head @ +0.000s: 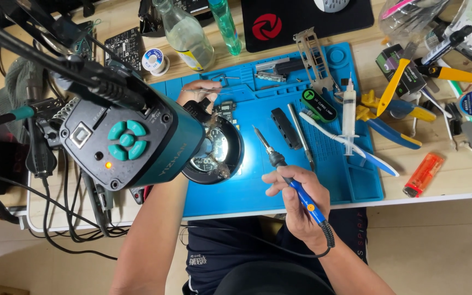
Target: Soldering small components onto a circuit board while using a digital microscope for visualization.
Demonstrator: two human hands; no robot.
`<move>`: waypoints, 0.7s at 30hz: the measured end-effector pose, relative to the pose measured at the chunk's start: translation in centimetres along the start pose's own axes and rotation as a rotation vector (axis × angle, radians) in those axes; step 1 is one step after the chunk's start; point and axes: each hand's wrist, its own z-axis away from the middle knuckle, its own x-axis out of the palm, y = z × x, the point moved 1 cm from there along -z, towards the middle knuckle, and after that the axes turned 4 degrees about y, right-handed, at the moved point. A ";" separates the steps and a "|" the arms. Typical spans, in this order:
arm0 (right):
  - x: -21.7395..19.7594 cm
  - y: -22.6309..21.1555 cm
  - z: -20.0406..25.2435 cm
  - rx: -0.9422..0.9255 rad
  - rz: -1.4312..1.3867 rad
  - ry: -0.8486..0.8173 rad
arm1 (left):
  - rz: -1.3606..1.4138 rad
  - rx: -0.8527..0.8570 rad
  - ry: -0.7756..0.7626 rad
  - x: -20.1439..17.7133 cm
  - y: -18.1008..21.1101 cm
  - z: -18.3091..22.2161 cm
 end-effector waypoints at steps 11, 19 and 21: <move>0.0 -0.1 -0.1 -0.012 0.002 -0.011 | 0.108 0.031 0.033 -1.9 -2.7 -2.1; -0.1 -0.2 -0.1 -0.021 0.014 -0.020 | 0.106 0.069 0.017 -0.9 -2.1 -2.1; -0.1 -0.2 -0.1 -0.015 0.016 -0.031 | 0.042 0.084 0.166 0.4 -1.7 -2.2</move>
